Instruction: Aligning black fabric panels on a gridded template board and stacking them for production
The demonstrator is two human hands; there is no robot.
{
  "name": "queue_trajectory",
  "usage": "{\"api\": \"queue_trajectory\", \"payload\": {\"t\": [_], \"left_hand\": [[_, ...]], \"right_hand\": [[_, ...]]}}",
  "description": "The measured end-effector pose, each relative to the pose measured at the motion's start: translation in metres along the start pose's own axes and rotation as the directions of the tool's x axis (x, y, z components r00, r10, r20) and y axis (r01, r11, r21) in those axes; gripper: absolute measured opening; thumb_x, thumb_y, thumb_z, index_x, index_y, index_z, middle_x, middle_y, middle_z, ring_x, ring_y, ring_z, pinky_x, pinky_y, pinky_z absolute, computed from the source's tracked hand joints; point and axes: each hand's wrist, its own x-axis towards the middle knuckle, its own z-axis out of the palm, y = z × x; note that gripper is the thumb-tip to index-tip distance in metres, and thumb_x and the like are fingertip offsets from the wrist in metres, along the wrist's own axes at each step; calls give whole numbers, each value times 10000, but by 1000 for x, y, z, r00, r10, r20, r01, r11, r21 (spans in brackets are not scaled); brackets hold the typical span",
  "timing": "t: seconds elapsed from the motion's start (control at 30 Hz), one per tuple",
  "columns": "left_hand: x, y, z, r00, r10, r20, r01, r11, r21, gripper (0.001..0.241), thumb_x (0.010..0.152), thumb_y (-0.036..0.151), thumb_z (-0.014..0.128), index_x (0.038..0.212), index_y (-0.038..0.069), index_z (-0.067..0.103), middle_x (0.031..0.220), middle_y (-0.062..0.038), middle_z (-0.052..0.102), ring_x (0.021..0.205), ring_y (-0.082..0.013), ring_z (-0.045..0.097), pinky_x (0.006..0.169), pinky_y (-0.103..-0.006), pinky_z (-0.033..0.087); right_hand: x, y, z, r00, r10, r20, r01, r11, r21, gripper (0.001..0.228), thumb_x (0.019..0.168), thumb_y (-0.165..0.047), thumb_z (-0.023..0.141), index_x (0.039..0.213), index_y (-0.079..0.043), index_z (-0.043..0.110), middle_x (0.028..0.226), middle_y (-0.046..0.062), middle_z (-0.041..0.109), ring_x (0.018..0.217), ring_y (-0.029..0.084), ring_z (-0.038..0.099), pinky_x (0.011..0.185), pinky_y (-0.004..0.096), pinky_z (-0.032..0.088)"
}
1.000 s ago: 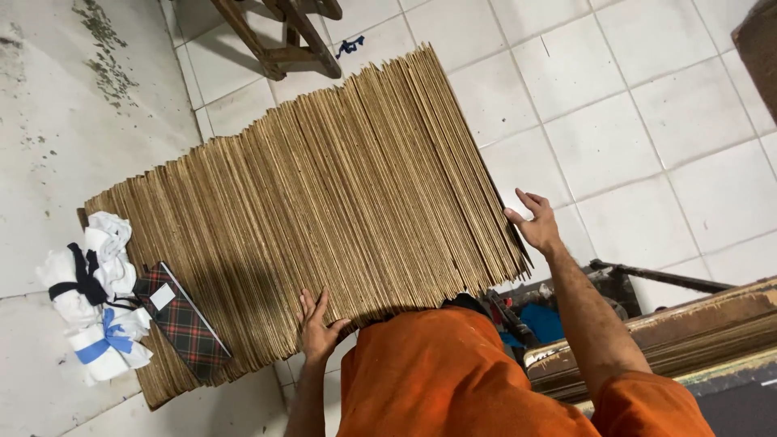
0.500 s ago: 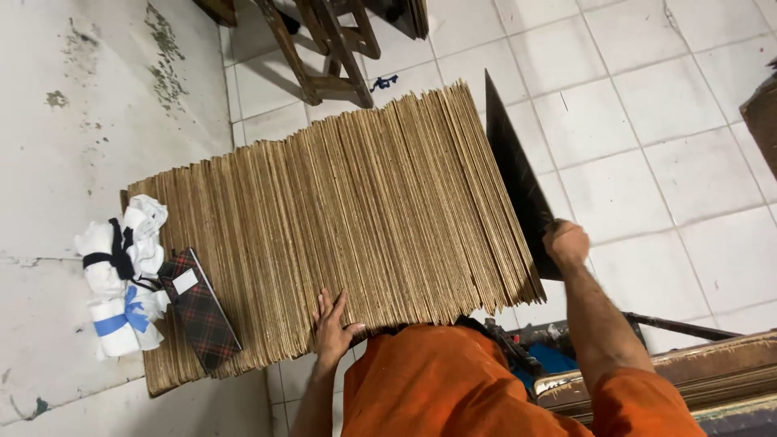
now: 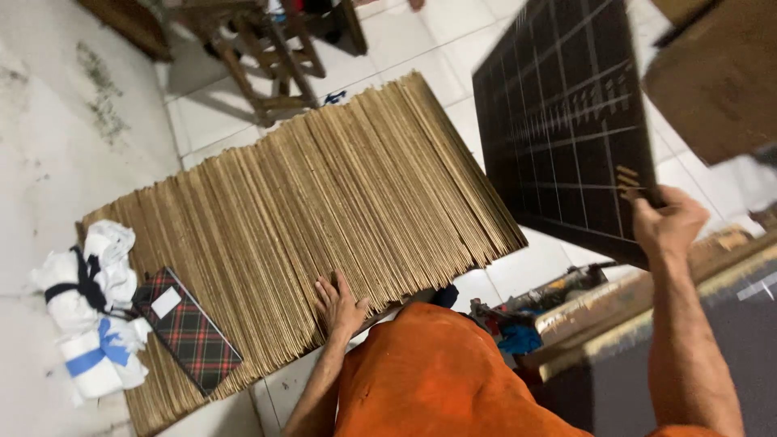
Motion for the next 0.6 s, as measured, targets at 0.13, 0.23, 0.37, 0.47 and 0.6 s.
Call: {"api": "queue_trajectory", "payload": {"t": [0.13, 0.23, 0.37, 0.47, 0.6], "left_hand": [[-10, 72, -40, 981, 195, 22, -190, 973, -128, 974, 960, 604, 578, 1640, 130, 67, 1661, -308, -106, 1553, -458, -102, 1216, -635, -72], [-64, 149, -94, 893, 442, 82, -386, 848, -364, 855, 977, 582, 508, 1624, 116, 200, 1683, -238, 78, 1561, -415, 81, 1233, -596, 67], [-88, 203, -78, 721, 541, 432, 90, 545, -834, 881, 890, 723, 350, 1503, 97, 450, 1575, -153, 413, 1476, -324, 399, 1234, -508, 339], [-139, 208, -110, 778, 469, 417, 415, 114, -903, 762, 912, 667, 687, 1407, 91, 627, 1386, -164, 651, 1300, -287, 608, 1040, -513, 528], [-99, 135, -127, 995, 73, 68, 39, 341, -939, 777, 923, 656, 638, 1394, 39, 610, 1485, -256, 540, 1419, -380, 472, 1150, -543, 380]], "right_hand": [[-84, -81, -129, 957, -25, -290, 81, 980, 184, 208, 1065, 14, 881, 1018, 54, 682, 845, 67, 539, 795, 161, 466, 657, 348, 354], [-165, -140, -177, 868, -15, -496, 81, 990, 113, 485, 1145, -5, 1000, 901, 54, 585, 850, 107, 472, 801, 236, 398, 708, 430, 292], [-277, -189, -122, 882, 221, -417, 13, 872, 490, 221, 878, -25, 843, 937, -79, 637, 960, 41, 618, 912, 169, 582, 909, 352, 507], [-325, -168, -144, 870, 367, -328, -129, 813, 568, 176, 925, -121, 798, 1015, -121, 646, 968, 24, 614, 905, 159, 580, 910, 364, 496], [-383, -51, -211, 824, 545, -156, -315, 669, 673, 173, 995, -265, 727, 1131, -184, 659, 980, 0, 608, 894, 146, 578, 911, 383, 479]]}}
